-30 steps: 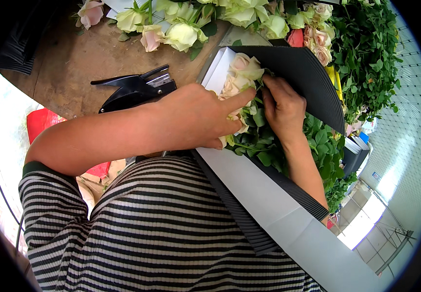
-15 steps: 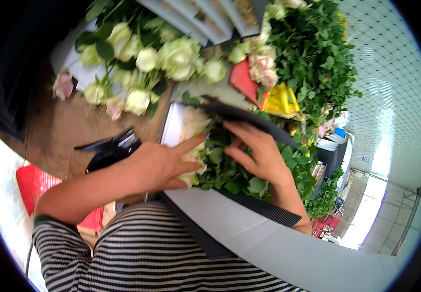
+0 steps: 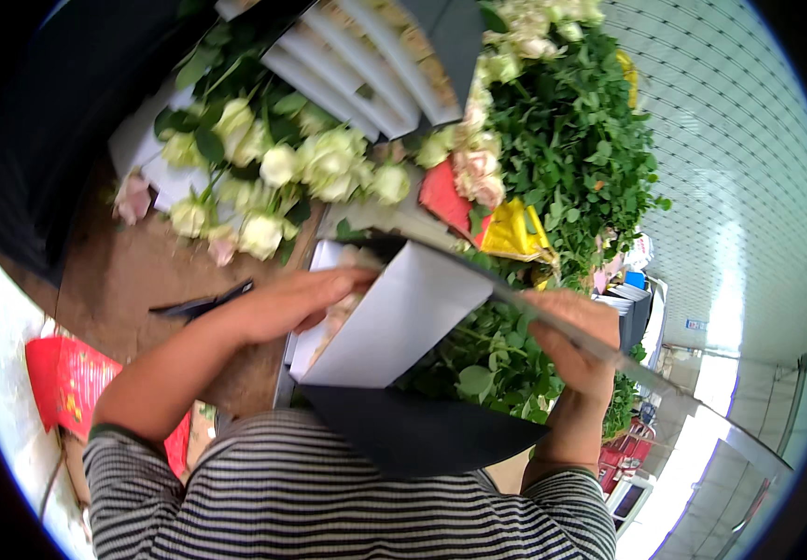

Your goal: The person assembles a floral arrangement by placing white roses and green leaves into a black box lined with white paper. They use a stapler to secure the paper and adjust the flowers and leaves inside the box.

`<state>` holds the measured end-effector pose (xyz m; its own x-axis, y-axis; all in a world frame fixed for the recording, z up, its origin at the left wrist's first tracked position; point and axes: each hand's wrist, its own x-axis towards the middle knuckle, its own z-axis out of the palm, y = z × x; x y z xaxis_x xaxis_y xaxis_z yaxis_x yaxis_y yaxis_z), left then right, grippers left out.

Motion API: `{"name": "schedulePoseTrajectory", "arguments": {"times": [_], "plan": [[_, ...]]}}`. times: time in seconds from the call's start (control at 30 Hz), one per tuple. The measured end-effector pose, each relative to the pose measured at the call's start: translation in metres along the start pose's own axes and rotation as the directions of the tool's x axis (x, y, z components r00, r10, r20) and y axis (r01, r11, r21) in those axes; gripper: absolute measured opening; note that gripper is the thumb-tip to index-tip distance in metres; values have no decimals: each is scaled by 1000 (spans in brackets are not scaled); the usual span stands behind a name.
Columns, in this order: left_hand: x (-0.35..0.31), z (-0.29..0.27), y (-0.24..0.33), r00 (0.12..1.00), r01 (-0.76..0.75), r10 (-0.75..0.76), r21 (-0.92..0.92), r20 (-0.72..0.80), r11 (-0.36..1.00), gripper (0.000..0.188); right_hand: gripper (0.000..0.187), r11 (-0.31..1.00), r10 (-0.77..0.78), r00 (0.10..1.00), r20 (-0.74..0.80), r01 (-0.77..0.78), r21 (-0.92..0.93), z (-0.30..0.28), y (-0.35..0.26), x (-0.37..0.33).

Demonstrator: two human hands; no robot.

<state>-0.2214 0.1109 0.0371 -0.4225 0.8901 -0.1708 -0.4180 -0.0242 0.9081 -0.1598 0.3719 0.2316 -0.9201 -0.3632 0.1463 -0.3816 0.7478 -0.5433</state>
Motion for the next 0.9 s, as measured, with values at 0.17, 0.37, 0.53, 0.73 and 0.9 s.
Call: {"name": "schedulePoseTrajectory", "arguments": {"times": [0.17, 0.37, 0.53, 0.73, 0.9], "plan": [[2, 19, -18, 956, -123, 36, -287, -290, 950, 44, 21, 974, 203, 979, -31, -199, 104, 22, 18, -22], [5, 23, -16, 784, -94, 185, 181, -592, 979, 22, 17, 977, 177, 984, 22, -178, 117, 66, 21, -24], [6, 33, 0, 798, -84, 584, 930, -152, 357, 15, 17, 866, 493, 864, -103, -476, 151, 74, 40, -32], [31, 49, 10, 939, -193, 321, 964, 127, 184, 57, 37, 959, 102, 842, 530, -225, 172, 13, 46, 13], [37, 54, 35, 968, -120, 241, 969, 66, 217, 71, 30, 901, 430, 894, -122, -417, 122, -69, 164, 80]]}}
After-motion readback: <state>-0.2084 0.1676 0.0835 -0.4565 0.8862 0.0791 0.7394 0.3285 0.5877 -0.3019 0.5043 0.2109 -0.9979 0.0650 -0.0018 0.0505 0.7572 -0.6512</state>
